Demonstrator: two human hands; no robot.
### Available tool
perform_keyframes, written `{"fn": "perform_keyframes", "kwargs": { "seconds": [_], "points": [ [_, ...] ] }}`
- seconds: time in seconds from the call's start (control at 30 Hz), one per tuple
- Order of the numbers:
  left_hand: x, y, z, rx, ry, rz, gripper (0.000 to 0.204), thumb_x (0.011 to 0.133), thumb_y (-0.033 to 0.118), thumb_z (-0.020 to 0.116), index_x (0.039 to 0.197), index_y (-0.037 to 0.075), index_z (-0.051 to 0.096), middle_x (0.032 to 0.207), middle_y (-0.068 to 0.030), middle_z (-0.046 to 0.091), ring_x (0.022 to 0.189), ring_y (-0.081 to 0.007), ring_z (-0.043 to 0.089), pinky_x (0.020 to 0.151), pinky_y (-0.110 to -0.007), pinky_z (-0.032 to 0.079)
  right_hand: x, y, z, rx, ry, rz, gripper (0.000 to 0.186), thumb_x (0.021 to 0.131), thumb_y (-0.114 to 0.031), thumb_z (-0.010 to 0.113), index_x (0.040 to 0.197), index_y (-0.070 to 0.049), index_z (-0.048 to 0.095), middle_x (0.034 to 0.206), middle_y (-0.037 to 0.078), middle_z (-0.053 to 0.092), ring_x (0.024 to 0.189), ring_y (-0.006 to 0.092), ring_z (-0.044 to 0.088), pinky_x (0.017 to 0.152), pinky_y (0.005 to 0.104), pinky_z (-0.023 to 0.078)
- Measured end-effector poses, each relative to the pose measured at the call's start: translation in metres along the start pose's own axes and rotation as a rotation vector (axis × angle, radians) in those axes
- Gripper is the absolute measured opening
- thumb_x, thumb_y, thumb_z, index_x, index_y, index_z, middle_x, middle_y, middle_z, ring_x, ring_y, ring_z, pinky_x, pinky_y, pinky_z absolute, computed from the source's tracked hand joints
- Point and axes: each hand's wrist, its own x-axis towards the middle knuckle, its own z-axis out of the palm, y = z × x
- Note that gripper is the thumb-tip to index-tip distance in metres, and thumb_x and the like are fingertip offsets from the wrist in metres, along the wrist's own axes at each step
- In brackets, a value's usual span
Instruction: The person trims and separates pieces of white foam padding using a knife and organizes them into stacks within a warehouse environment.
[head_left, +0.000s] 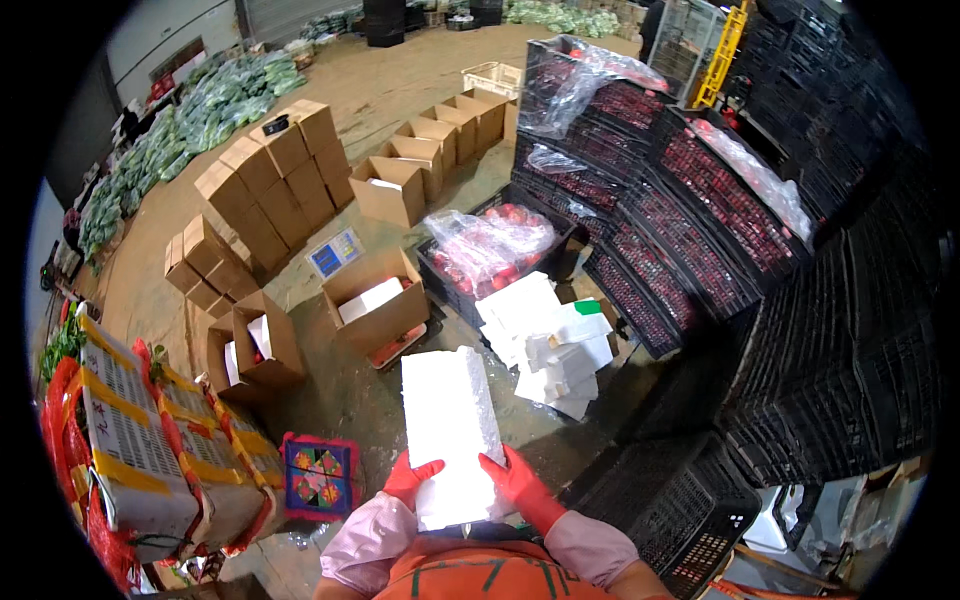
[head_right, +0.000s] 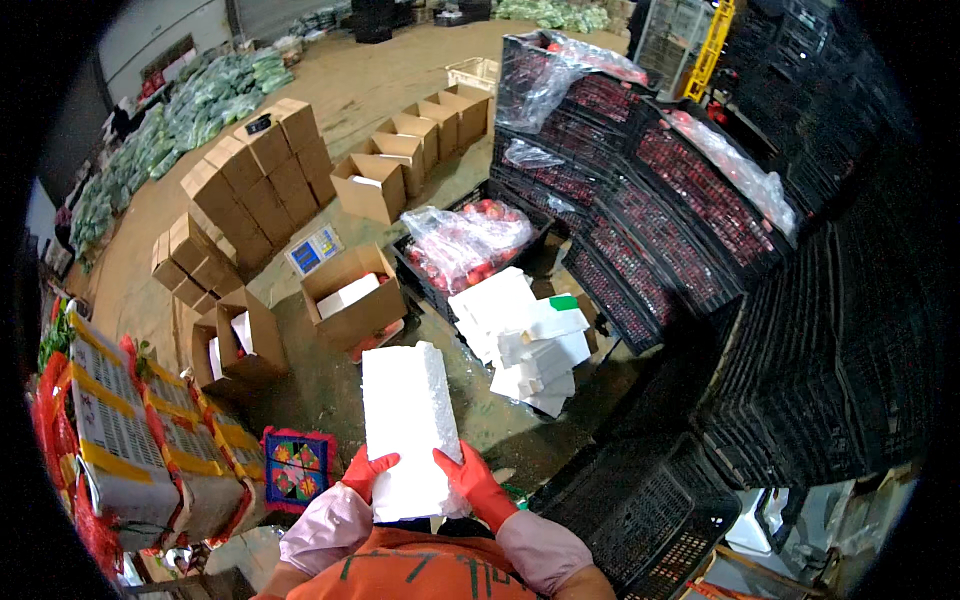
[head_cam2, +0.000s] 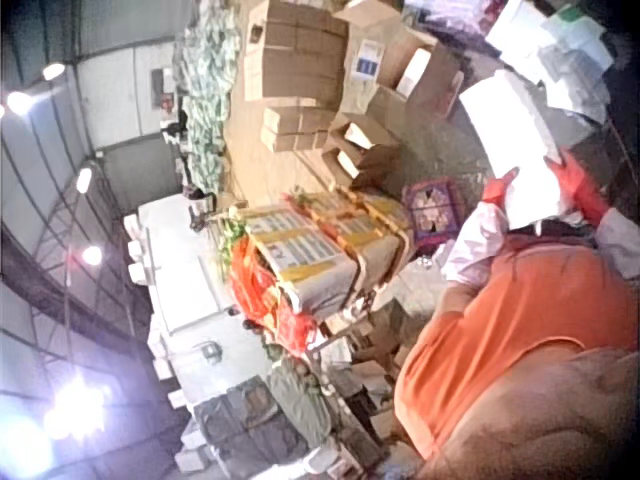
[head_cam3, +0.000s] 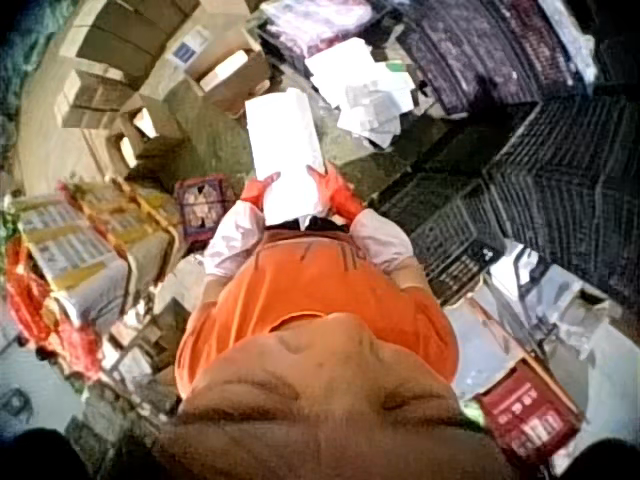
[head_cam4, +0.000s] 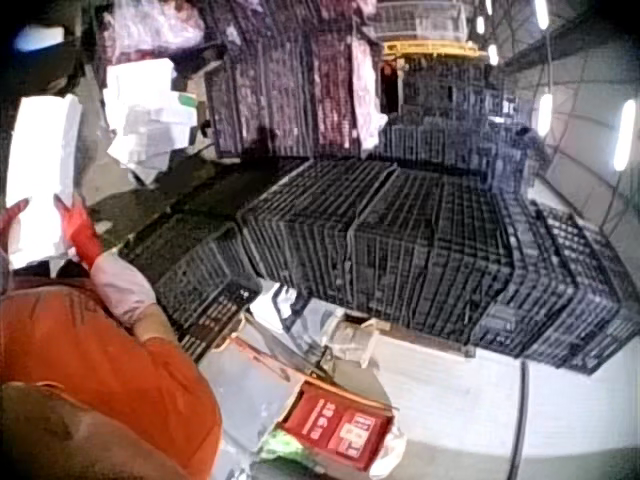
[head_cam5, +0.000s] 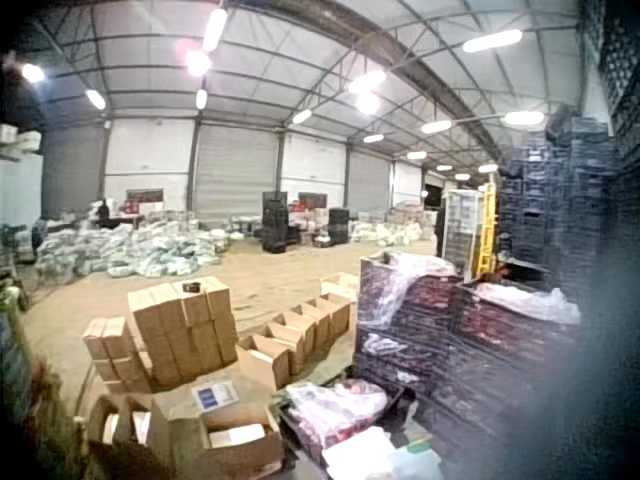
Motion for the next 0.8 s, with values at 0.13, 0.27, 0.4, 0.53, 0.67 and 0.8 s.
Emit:
{"fn": "perform_keyframes", "kwargs": {
  "seconds": [0.13,0.27,0.4,0.53,0.67,0.8],
  "points": [
    [0.028,0.002,-0.015,0.062,0.072,-0.075,0.055,0.073,0.015,0.072,0.119,-0.004,0.047,0.105,-0.0146,0.060,0.092,-0.0259,0.060,0.080,-0.037,0.049,0.033,0.040,0.005,-0.096,0.120,-0.077,0.053,0.083,-0.033,0.065,0.119,0.001,0.048,0.106,0.016,0.061,0.096,0.0217,0.057,0.086,0.0328,0.043],
    [0.061,0.014,-0.040,0.074,0.190,-0.034,0.057,0.072,0.014,0.074,0.119,-0.002,0.047,0.106,-0.0139,0.060,0.091,-0.0269,0.060,0.080,-0.038,0.049,0.037,-0.049,-0.005,0.114,0.035,-0.013,0.044,0.086,-0.022,0.061,0.120,0.002,0.048,0.104,0.009,0.061,0.094,0.0162,0.056,0.083,0.0270,0.044],
    [0.102,0.055,-0.057,0.022,0.208,-0.005,0.055,0.072,0.014,0.073,0.118,-0.002,0.048,0.103,-0.0128,0.061,0.089,-0.0257,0.060,0.077,-0.038,0.049,0.098,0.010,-0.045,0.571,0.155,0.260,0.049,0.080,-0.030,0.065,0.119,-0.006,0.048,0.112,0.013,0.058,0.098,0.0255,0.059,0.078,0.0350,0.049],
    [0.124,0.084,-0.070,0.054,0.236,0.045,0.059,0.070,0.017,0.075,0.119,-0.002,0.048,0.105,-0.0124,0.060,0.089,-0.0249,0.059,0.077,-0.039,0.049,0.137,0.063,-0.099,0.817,0.272,0.314,0.046,0.082,-0.033,0.063,0.115,-0.006,0.047,0.113,0.016,0.056,0.098,0.0304,0.059,0.080,0.0383,0.048],
    [0.138,0.087,-0.094,0.019,0.348,0.042,0.049,0.068,0.006,0.070,0.112,-0.005,0.053,0.098,-0.0136,0.062,0.083,-0.0252,0.061,0.075,-0.037,0.050,0.193,0.073,-0.132,0.745,0.419,0.427,0.047,0.084,-0.040,0.059,0.112,-0.003,0.049,0.106,0.014,0.059,0.094,0.0280,0.058,0.083,0.0395,0.046],
    [0.144,0.083,-0.080,0.037,0.543,-0.030,0.049,0.067,0.005,0.071,0.111,-0.006,0.053,0.097,-0.0150,0.062,0.081,-0.0256,0.061,0.075,-0.037,0.050,0.243,0.094,-0.179,0.691,0.502,0.450,0.044,0.086,-0.038,0.056,0.111,-0.002,0.046,0.100,0.014,0.057,0.088,0.0265,0.058,0.071,0.0358,0.048]
  ]
}}
